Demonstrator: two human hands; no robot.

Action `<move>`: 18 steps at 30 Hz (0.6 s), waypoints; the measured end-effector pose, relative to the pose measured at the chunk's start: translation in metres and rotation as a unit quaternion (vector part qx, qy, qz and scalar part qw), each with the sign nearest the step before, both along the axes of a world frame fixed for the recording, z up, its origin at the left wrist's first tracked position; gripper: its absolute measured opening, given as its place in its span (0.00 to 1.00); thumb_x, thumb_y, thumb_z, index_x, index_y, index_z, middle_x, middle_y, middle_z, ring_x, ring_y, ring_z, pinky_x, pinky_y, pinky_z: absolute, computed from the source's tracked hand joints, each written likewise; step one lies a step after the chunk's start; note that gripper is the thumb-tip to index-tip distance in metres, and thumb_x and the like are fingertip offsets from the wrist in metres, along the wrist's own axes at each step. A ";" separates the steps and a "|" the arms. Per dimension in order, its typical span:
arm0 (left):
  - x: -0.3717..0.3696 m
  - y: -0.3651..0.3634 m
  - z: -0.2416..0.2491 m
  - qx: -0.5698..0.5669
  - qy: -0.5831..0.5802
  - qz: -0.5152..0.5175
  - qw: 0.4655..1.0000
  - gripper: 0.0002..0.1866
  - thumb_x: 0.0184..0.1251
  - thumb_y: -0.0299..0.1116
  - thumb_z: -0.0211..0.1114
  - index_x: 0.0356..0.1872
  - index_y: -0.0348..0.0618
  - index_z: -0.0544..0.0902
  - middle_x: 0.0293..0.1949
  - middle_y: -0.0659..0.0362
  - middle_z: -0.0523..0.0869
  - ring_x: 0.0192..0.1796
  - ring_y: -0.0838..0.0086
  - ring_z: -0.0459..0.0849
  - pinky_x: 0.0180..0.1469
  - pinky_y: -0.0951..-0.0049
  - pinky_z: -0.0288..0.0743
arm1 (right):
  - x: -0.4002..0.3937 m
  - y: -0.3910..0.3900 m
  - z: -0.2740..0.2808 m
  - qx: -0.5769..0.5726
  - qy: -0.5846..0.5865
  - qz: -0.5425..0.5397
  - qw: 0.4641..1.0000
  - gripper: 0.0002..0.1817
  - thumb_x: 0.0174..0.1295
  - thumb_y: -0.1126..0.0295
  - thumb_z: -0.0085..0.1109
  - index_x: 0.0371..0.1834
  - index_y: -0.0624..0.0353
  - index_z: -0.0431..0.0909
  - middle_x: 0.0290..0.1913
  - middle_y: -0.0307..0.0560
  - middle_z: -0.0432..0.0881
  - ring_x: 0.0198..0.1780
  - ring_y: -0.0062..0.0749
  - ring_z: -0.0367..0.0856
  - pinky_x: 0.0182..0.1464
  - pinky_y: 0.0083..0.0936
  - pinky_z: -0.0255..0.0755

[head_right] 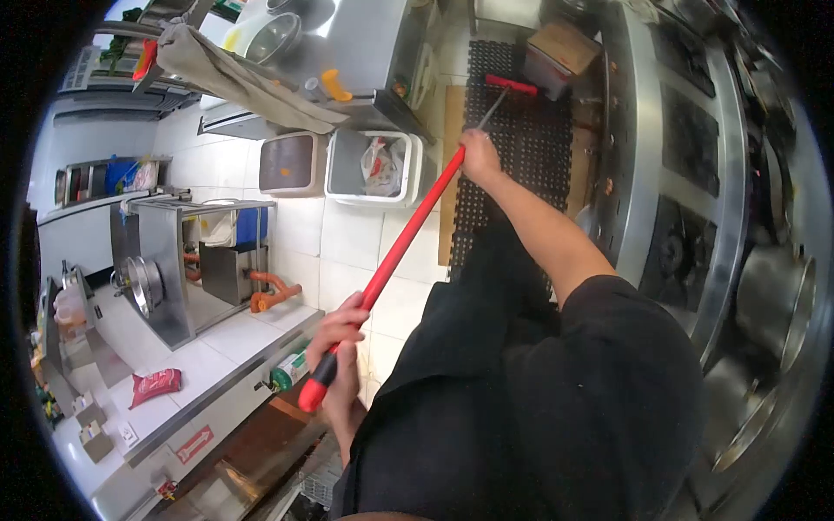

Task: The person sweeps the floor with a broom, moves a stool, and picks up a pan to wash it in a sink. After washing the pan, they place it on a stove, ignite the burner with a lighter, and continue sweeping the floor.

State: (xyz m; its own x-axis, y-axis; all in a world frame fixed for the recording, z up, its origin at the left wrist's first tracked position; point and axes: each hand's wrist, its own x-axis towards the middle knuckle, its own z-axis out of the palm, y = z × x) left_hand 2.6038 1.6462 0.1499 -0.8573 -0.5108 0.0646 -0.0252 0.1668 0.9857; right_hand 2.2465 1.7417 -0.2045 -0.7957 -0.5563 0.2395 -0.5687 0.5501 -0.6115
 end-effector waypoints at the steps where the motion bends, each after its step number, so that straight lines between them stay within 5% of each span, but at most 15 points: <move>1: -0.021 0.000 -0.022 0.008 0.015 0.021 1.000 0.08 0.71 0.32 0.65 0.34 0.37 0.82 0.47 0.45 0.89 0.65 0.45 0.82 0.71 0.47 0.71 | -0.026 -0.014 -0.012 -0.018 -0.006 -0.033 0.999 0.09 0.53 0.73 0.69 0.37 0.61 0.85 0.47 0.56 0.84 0.51 0.55 0.83 0.55 0.42 0.78; 6: -0.156 -0.021 -0.094 -0.040 -0.013 -0.003 0.999 0.09 0.73 0.32 0.66 0.33 0.37 0.83 0.52 0.45 0.88 0.68 0.46 0.80 0.71 0.53 0.72 | -0.160 -0.084 -0.056 0.054 -0.044 0.025 0.997 0.16 0.59 0.68 0.67 0.50 0.60 0.84 0.61 0.58 0.81 0.62 0.56 0.80 0.65 0.42 0.75; 11: -0.236 -0.016 -0.166 0.013 -0.020 0.133 0.991 0.17 0.82 0.43 0.58 0.34 0.41 0.75 0.58 0.45 0.83 0.74 0.43 0.72 0.75 0.45 0.64 | -0.230 -0.145 -0.134 0.076 -0.079 0.076 0.991 0.18 0.62 0.68 0.64 0.56 0.57 0.82 0.68 0.57 0.77 0.66 0.57 0.77 0.67 0.41 0.74; 15: -0.248 -0.016 -0.142 0.022 -0.113 0.195 0.974 0.21 0.83 0.47 0.55 0.33 0.40 0.76 0.53 0.43 0.84 0.71 0.43 0.76 0.73 0.44 0.66 | -0.213 -0.146 -0.144 0.084 -0.082 0.113 0.987 0.14 0.63 0.66 0.61 0.50 0.55 0.82 0.63 0.56 0.80 0.60 0.56 0.81 0.62 0.44 0.77; 18: -0.236 -0.014 -0.109 -0.004 -0.009 0.171 0.985 0.20 0.82 0.39 0.53 0.28 0.37 0.77 0.47 0.42 0.87 0.64 0.44 0.82 0.68 0.46 0.73 | -0.200 -0.127 -0.112 0.149 -0.065 0.171 0.972 0.12 0.62 0.62 0.61 0.46 0.53 0.82 0.59 0.52 0.82 0.56 0.52 0.83 0.58 0.46 0.77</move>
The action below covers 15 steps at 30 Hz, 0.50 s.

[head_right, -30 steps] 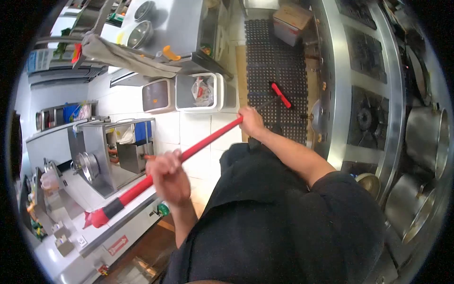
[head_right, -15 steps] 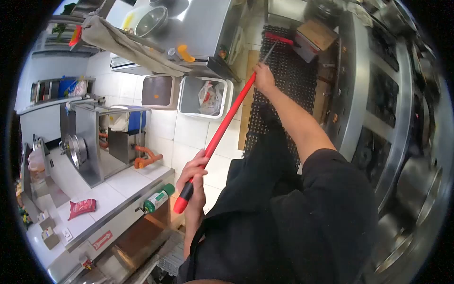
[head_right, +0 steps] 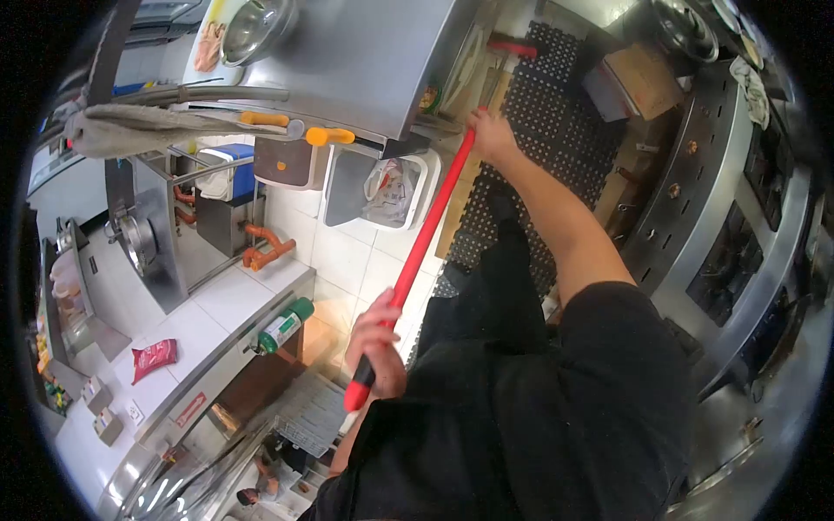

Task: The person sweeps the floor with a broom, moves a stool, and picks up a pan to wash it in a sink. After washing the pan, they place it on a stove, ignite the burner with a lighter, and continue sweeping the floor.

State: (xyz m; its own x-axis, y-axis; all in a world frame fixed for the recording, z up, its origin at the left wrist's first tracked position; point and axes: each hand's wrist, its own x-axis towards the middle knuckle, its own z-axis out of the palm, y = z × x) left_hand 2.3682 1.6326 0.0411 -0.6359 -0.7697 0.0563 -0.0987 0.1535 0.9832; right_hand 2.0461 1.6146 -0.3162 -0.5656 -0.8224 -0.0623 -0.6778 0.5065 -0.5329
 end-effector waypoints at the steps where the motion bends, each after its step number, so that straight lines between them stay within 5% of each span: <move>1: -0.001 0.002 0.011 -0.061 0.025 0.015 0.998 0.27 0.83 0.49 0.52 0.25 0.37 0.76 0.38 0.45 0.87 0.51 0.50 0.89 0.61 0.44 0.79 | 0.011 0.005 0.008 0.029 0.016 0.032 0.999 0.13 0.63 0.59 0.61 0.47 0.52 0.83 0.60 0.50 0.82 0.55 0.50 0.84 0.57 0.45 0.77; 4: 0.013 0.004 0.049 -0.093 0.171 0.008 0.981 0.32 0.81 0.58 0.50 0.24 0.38 0.75 0.29 0.50 0.85 0.38 0.55 0.91 0.53 0.46 0.84 | 0.059 0.022 0.073 0.081 -0.012 0.093 0.992 0.10 0.59 0.59 0.62 0.39 0.51 0.83 0.51 0.52 0.85 0.49 0.53 0.86 0.53 0.45 0.80; 5: 0.009 0.008 0.065 -0.111 0.212 0.061 0.969 0.35 0.78 0.63 0.50 0.23 0.40 0.74 0.22 0.55 0.80 0.25 0.62 0.87 0.38 0.55 0.87 | 0.079 0.029 0.065 0.062 -0.012 0.098 0.993 0.11 0.60 0.58 0.61 0.38 0.51 0.83 0.48 0.50 0.86 0.46 0.52 0.87 0.51 0.44 0.81; 9: 0.058 0.016 0.106 -0.095 0.300 0.047 0.948 0.33 0.78 0.62 0.52 0.21 0.43 0.71 0.19 0.60 0.76 0.18 0.73 0.80 0.24 0.70 0.81 | 0.159 0.045 0.107 0.126 -0.100 0.113 0.981 0.12 0.62 0.58 0.63 0.39 0.52 0.86 0.43 0.53 0.88 0.46 0.54 0.87 0.51 0.46 0.81; 15: 0.172 0.040 0.138 -0.088 0.332 0.042 0.938 0.33 0.77 0.64 0.53 0.21 0.45 0.70 0.19 0.62 0.73 0.17 0.75 0.77 0.24 0.73 0.80 | 0.272 0.077 0.135 0.130 -0.137 0.111 0.976 0.10 0.61 0.60 0.65 0.36 0.54 0.86 0.41 0.54 0.87 0.48 0.56 0.86 0.53 0.47 0.80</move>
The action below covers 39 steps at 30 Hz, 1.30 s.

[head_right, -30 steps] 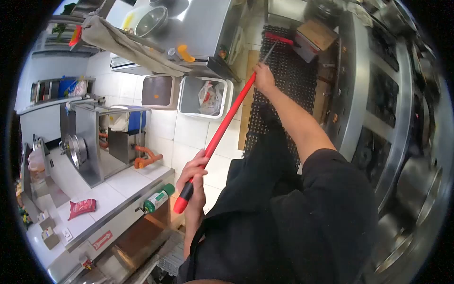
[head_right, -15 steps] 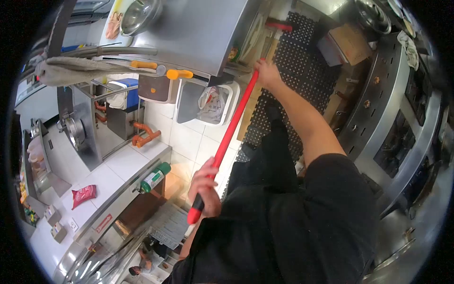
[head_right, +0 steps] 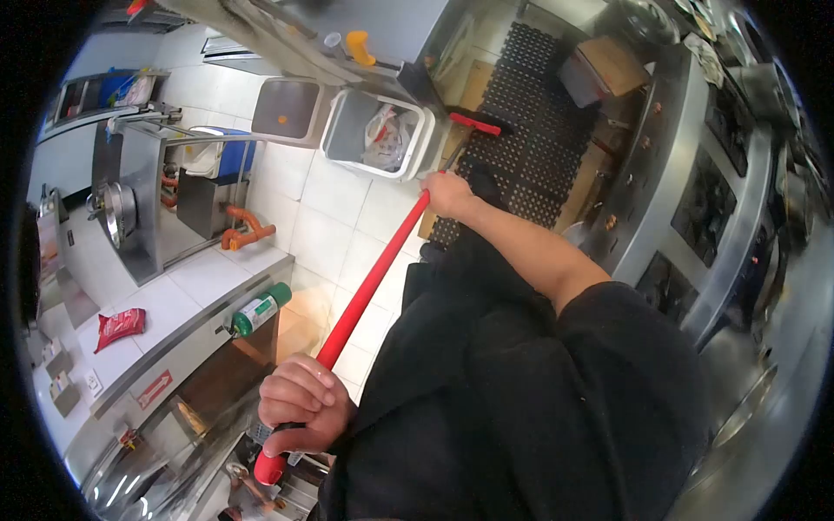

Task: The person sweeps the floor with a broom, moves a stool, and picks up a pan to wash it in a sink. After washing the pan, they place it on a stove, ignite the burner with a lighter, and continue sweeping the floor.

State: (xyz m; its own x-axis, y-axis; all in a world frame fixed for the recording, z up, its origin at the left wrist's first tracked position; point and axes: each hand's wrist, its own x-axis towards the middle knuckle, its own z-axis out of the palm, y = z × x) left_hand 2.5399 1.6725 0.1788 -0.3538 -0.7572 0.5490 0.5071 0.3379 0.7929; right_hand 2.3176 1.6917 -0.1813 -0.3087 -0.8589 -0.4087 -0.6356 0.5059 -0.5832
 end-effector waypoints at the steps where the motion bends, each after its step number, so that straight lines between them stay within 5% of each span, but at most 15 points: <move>1: 0.015 0.004 0.003 -0.001 0.006 -0.002 1.000 0.33 0.77 0.64 0.53 0.21 0.45 0.70 0.19 0.62 0.73 0.17 0.75 0.77 0.24 0.73 0.80 | 0.007 0.007 0.001 -0.029 0.014 -0.009 0.999 0.10 0.61 0.60 0.65 0.36 0.53 0.86 0.41 0.53 0.87 0.48 0.55 0.86 0.54 0.47 0.79; 5: 0.050 0.007 0.007 -0.060 0.007 -0.038 0.997 0.33 0.78 0.64 0.51 0.22 0.46 0.69 0.22 0.62 0.72 0.19 0.75 0.74 0.26 0.73 0.75 | 0.015 0.021 0.013 -0.096 0.060 -0.049 0.992 0.07 0.58 0.63 0.67 0.37 0.51 0.86 0.42 0.53 0.86 0.48 0.54 0.85 0.56 0.45 0.78; 8: 0.052 0.000 -0.020 -0.028 -0.054 -0.082 0.995 0.32 0.76 0.62 0.57 0.24 0.41 0.73 0.23 0.57 0.79 0.23 0.67 0.83 0.35 0.59 0.85 | -0.029 0.007 -0.009 -0.091 0.095 -0.101 0.986 0.09 0.52 0.66 0.71 0.37 0.49 0.86 0.41 0.53 0.86 0.47 0.54 0.85 0.54 0.46 0.79; 10: 0.028 -0.005 -0.041 0.005 -0.138 -0.079 0.987 0.25 0.78 0.52 0.60 0.26 0.41 0.75 0.27 0.55 0.82 0.32 0.62 0.86 0.52 0.49 0.83 | -0.077 -0.009 -0.013 -0.114 0.096 -0.114 0.982 0.09 0.60 0.64 0.66 0.35 0.58 0.82 0.42 0.59 0.84 0.47 0.60 0.83 0.52 0.51 0.78; 13: -0.017 -0.011 -0.086 0.058 -0.251 -0.081 0.963 0.11 0.74 0.30 0.58 0.29 0.42 0.75 0.32 0.56 0.82 0.43 0.61 0.85 0.67 0.45 0.73 | -0.154 -0.028 -0.109 -0.209 0.182 -0.006 0.961 0.11 0.61 0.63 0.63 0.37 0.59 0.83 0.44 0.59 0.85 0.53 0.55 0.83 0.57 0.45 0.78; 15: -0.041 -0.008 -0.099 0.079 -0.251 -0.022 0.964 0.13 0.75 0.28 0.58 0.26 0.42 0.74 0.28 0.57 0.81 0.36 0.63 0.84 0.61 0.45 0.77 | -0.161 -0.037 -0.111 -0.112 0.099 0.037 0.988 0.10 0.62 0.62 0.63 0.36 0.58 0.84 0.44 0.58 0.85 0.53 0.55 0.83 0.57 0.46 0.77; 18: -0.030 -0.005 -0.078 0.075 -0.204 -0.038 0.975 0.27 0.81 0.53 0.54 0.22 0.46 0.72 0.24 0.58 0.77 0.30 0.67 0.79 0.52 0.50 0.77 | -0.092 -0.018 -0.119 -0.084 0.046 0.008 0.995 0.07 0.59 0.64 0.65 0.36 0.52 0.87 0.45 0.53 0.87 0.53 0.55 0.82 0.60 0.44 0.76; 21: -0.015 -0.010 -0.025 0.093 -0.160 0.015 0.983 0.30 0.83 0.56 0.48 0.18 0.50 0.68 0.18 0.65 0.70 0.21 0.74 0.70 0.34 0.64 0.69 | -0.030 -0.011 -0.070 -0.103 0.021 0.016 0.994 0.12 0.66 0.59 0.62 0.40 0.55 0.85 0.50 0.53 0.84 0.58 0.53 0.79 0.69 0.43 0.70; 22: -0.013 -0.011 -0.008 0.092 -0.140 0.034 0.985 0.31 0.84 0.57 0.47 0.17 0.51 0.67 0.17 0.65 0.68 0.20 0.76 0.68 0.32 0.69 0.66 | -0.012 -0.014 -0.047 -0.021 -0.008 0.051 0.998 0.12 0.67 0.58 0.61 0.43 0.53 0.85 0.54 0.51 0.82 0.60 0.52 0.78 0.67 0.44 0.72; 25: 0.019 -0.015 0.031 0.144 -0.098 0.074 0.982 0.32 0.82 0.59 0.49 0.17 0.51 0.66 0.16 0.67 0.67 0.19 0.79 0.67 0.30 0.73 0.65 | 0.030 -0.017 0.000 0.023 -0.109 0.095 0.989 0.11 0.68 0.57 0.60 0.41 0.51 0.86 0.55 0.48 0.82 0.62 0.52 0.76 0.63 0.44 0.76; 32: 0.083 -0.013 0.058 0.108 0.005 0.079 0.991 0.33 0.76 0.61 0.59 0.14 0.50 0.66 0.14 0.69 0.66 0.16 0.82 0.66 0.25 0.73 0.69 | 0.052 -0.011 0.047 -0.056 -0.045 0.106 0.992 0.07 0.63 0.64 0.62 0.35 0.54 0.86 0.50 0.50 0.83 0.57 0.54 0.78 0.61 0.45 0.74; 35: 0.102 -0.014 0.012 0.137 0.030 0.097 0.985 0.29 0.77 0.54 0.61 0.17 0.48 0.69 0.16 0.67 0.69 0.18 0.77 0.70 0.26 0.70 0.73 | 0.028 -0.008 -0.024 -0.105 0.077 0.058 0.990 0.06 0.60 0.65 0.64 0.31 0.56 0.84 0.45 0.52 0.83 0.53 0.54 0.79 0.61 0.44 0.73; 37: 0.105 -0.023 -0.043 0.094 -0.195 0.105 0.971 0.24 0.79 0.48 0.60 0.22 0.45 0.71 0.19 0.64 0.72 0.23 0.71 0.72 0.34 0.64 0.76 | -0.002 -0.016 -0.071 -0.127 0.172 0.032 0.976 0.07 0.59 0.65 0.66 0.28 0.56 0.82 0.43 0.53 0.82 0.51 0.55 0.79 0.59 0.43 0.74; 39: 0.094 -0.020 -0.097 0.181 -0.151 0.065 0.970 0.22 0.78 0.40 0.55 0.20 0.48 0.66 0.24 0.61 0.69 0.26 0.70 0.68 0.41 0.60 0.66 | -0.035 -0.022 -0.141 -0.202 0.149 0.047 0.967 0.08 0.59 0.65 0.65 0.26 0.56 0.81 0.41 0.53 0.83 0.48 0.56 0.80 0.56 0.44 0.74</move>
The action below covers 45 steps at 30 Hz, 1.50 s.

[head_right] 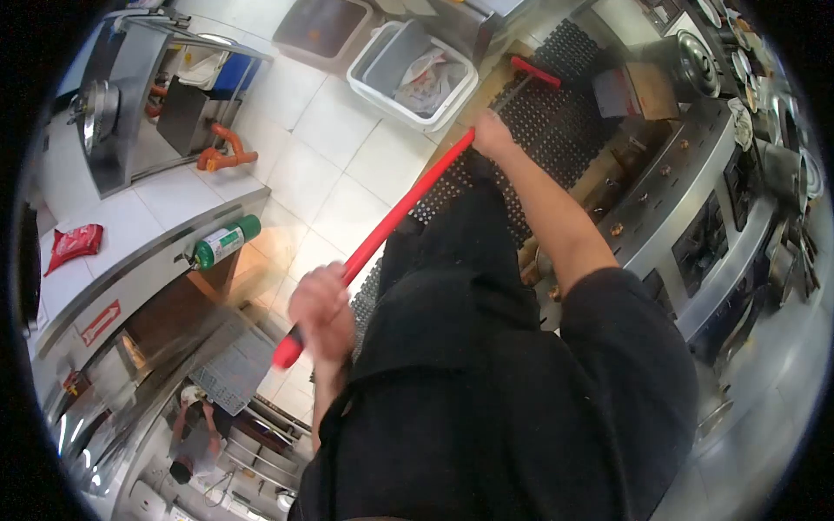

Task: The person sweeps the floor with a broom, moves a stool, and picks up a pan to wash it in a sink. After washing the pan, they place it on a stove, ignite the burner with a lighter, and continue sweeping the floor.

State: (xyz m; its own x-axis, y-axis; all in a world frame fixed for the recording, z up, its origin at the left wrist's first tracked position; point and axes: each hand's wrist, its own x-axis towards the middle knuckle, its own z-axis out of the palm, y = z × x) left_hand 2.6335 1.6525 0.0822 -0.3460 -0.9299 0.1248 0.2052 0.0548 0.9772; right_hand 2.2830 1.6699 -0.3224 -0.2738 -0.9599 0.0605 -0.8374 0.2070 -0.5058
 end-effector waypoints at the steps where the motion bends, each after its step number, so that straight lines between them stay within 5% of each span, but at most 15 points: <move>1: 0.013 0.002 -0.006 -0.006 0.012 -0.021 1.000 0.22 0.78 0.41 0.55 0.20 0.48 0.67 0.24 0.62 0.69 0.26 0.70 0.68 0.41 0.61 0.66 | 0.017 0.004 -0.009 0.020 -0.015 0.018 1.000 0.08 0.59 0.65 0.65 0.26 0.57 0.81 0.40 0.53 0.83 0.47 0.56 0.80 0.55 0.44 0.74; 5: 0.097 0.002 0.005 0.010 0.052 -0.044 0.998 0.22 0.78 0.42 0.56 0.20 0.50 0.67 0.22 0.64 0.68 0.25 0.73 0.67 0.39 0.63 0.64 | 0.146 0.012 -0.006 0.055 -0.102 0.056 0.992 0.06 0.57 0.68 0.66 0.26 0.55 0.81 0.33 0.52 0.83 0.42 0.55 0.81 0.51 0.45 0.74; 14: 0.273 -0.008 0.113 0.004 0.065 0.002 0.998 0.21 0.73 0.39 0.59 0.17 0.51 0.66 0.16 0.67 0.65 0.19 0.79 0.64 0.28 0.72 0.62 | 0.374 -0.003 0.096 0.153 -0.213 0.150 0.953 0.14 0.66 0.60 0.60 0.33 0.59 0.86 0.44 0.56 0.85 0.52 0.56 0.81 0.59 0.46 0.75; 20: 0.291 -0.013 0.161 -0.066 0.149 -0.029 0.986 0.23 0.66 0.38 0.66 0.14 0.49 0.67 0.13 0.68 0.71 0.13 0.84 0.68 0.14 0.80 0.66 | 0.374 0.030 0.172 0.113 -0.232 0.121 0.959 0.14 0.66 0.62 0.64 0.26 0.60 0.80 0.36 0.52 0.81 0.49 0.55 0.79 0.56 0.44 0.73; 21: 0.283 -0.017 0.160 -0.059 0.150 -0.043 0.986 0.22 0.67 0.36 0.65 0.14 0.52 0.67 0.11 0.68 0.67 0.12 0.82 0.66 0.15 0.83 0.56 | 0.365 0.037 0.177 0.111 -0.244 0.079 0.960 0.15 0.65 0.64 0.65 0.24 0.60 0.78 0.35 0.52 0.79 0.47 0.56 0.79 0.54 0.45 0.73; 22: 0.275 -0.020 0.153 -0.044 0.148 -0.068 0.986 0.21 0.67 0.36 0.65 0.15 0.51 0.67 0.12 0.68 0.67 0.12 0.82 0.67 0.16 0.82 0.57 | 0.348 0.045 0.182 0.073 -0.204 0.087 0.972 0.15 0.63 0.65 0.66 0.22 0.60 0.77 0.34 0.52 0.79 0.46 0.55 0.79 0.53 0.46 0.74; 25: 0.239 -0.028 0.107 -0.016 0.147 -0.125 0.981 0.20 0.66 0.36 0.65 0.16 0.49 0.68 0.14 0.67 0.69 0.15 0.79 0.68 0.20 0.77 0.60 | 0.303 0.072 0.146 0.107 -0.148 -0.036 0.982 0.10 0.63 0.64 0.66 0.31 0.60 0.85 0.53 0.60 0.85 0.62 0.55 0.79 0.68 0.43 0.71; 26: 0.221 -0.028 0.090 -0.009 0.150 -0.138 0.979 0.19 0.66 0.35 0.65 0.16 0.48 0.69 0.15 0.66 0.70 0.16 0.78 0.68 0.22 0.75 0.62 | 0.279 0.068 0.137 0.181 -0.129 0.005 0.975 0.11 0.64 0.62 0.65 0.32 0.60 0.85 0.53 0.60 0.85 0.61 0.55 0.80 0.68 0.44 0.71; 28: 0.178 -0.023 0.084 0.019 0.097 -0.117 0.988 0.18 0.67 0.35 0.64 0.17 0.46 0.70 0.17 0.65 0.71 0.18 0.76 0.66 0.27 0.71 0.63 | 0.272 0.073 0.083 0.074 -0.096 -0.050 0.991 0.10 0.63 0.64 0.64 0.30 0.60 0.84 0.42 0.56 0.84 0.53 0.55 0.81 0.58 0.46 0.75; 29: 0.175 -0.029 0.084 0.003 0.077 -0.185 0.980 0.18 0.68 0.35 0.62 0.17 0.47 0.69 0.17 0.66 0.69 0.18 0.77 0.63 0.27 0.71 0.60 | 0.281 0.063 0.075 0.109 -0.129 -0.060 0.984 0.11 0.63 0.63 0.64 0.30 0.60 0.84 0.43 0.56 0.84 0.53 0.55 0.81 0.58 0.46 0.76; 32: 0.211 -0.057 0.105 0.009 0.061 -0.090 0.994 0.18 0.68 0.35 0.61 0.17 0.48 0.69 0.17 0.67 0.67 0.18 0.78 0.62 0.26 0.72 0.58 | 0.343 0.000 0.107 0.207 -0.204 -0.070 0.954 0.12 0.64 0.63 0.63 0.31 0.60 0.84 0.44 0.57 0.85 0.54 0.57 0.81 0.57 0.47 0.76; 36: 0.241 -0.076 0.151 -0.089 0.041 -0.037 0.995 0.17 0.64 0.36 0.61 0.17 0.51 0.67 0.15 0.70 0.66 0.14 0.83 0.60 0.20 0.76 0.54 | 0.408 -0.046 0.122 0.094 -0.277 -0.014 0.956 0.11 0.65 0.64 0.62 0.31 0.61 0.84 0.43 0.56 0.85 0.53 0.57 0.81 0.59 0.47 0.75; 39: 0.261 -0.087 0.182 -0.096 0.151 -0.134 0.975 0.15 0.61 0.35 0.63 0.16 0.52 0.71 0.16 0.68 0.71 0.15 0.82 0.64 0.22 0.74 0.57 | 0.421 -0.053 0.160 0.043 -0.275 0.045 0.960 0.12 0.65 0.65 0.61 0.29 0.61 0.83 0.41 0.56 0.86 0.53 0.56 0.81 0.58 0.45 0.75; 42: 0.247 -0.091 0.202 -0.138 0.136 -0.191 0.962 0.20 0.73 0.40 0.57 0.18 0.53 0.68 0.17 0.69 0.68 0.15 0.81 0.65 0.20 0.76 0.63 | 0.420 -0.043 0.188 0.067 -0.277 0.030 0.958 0.11 0.65 0.65 0.61 0.29 0.61 0.82 0.41 0.55 0.85 0.53 0.56 0.80 0.58 0.46 0.75; 45: 0.260 -0.107 0.177 -0.066 0.208 -0.208 0.953 0.16 0.64 0.38 0.63 0.18 0.52 0.71 0.17 0.68 0.72 0.16 0.80 0.67 0.23 0.75 0.61 | 0.398 -0.012 0.193 0.101 -0.210 -0.015 0.972 0.11 0.64 0.64 0.62 0.30 0.60 0.81 0.42 0.55 0.84 0.53 0.54 0.80 0.56 0.46 0.76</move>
State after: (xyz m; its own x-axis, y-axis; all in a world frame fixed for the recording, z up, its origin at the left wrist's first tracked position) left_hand 2.8930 1.5458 0.2595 -0.5766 -0.6888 0.4394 0.6052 0.0012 0.7961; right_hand 2.6811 1.6577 -0.1295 -0.2626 -0.9317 -0.2509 -0.5584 0.3588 -0.7480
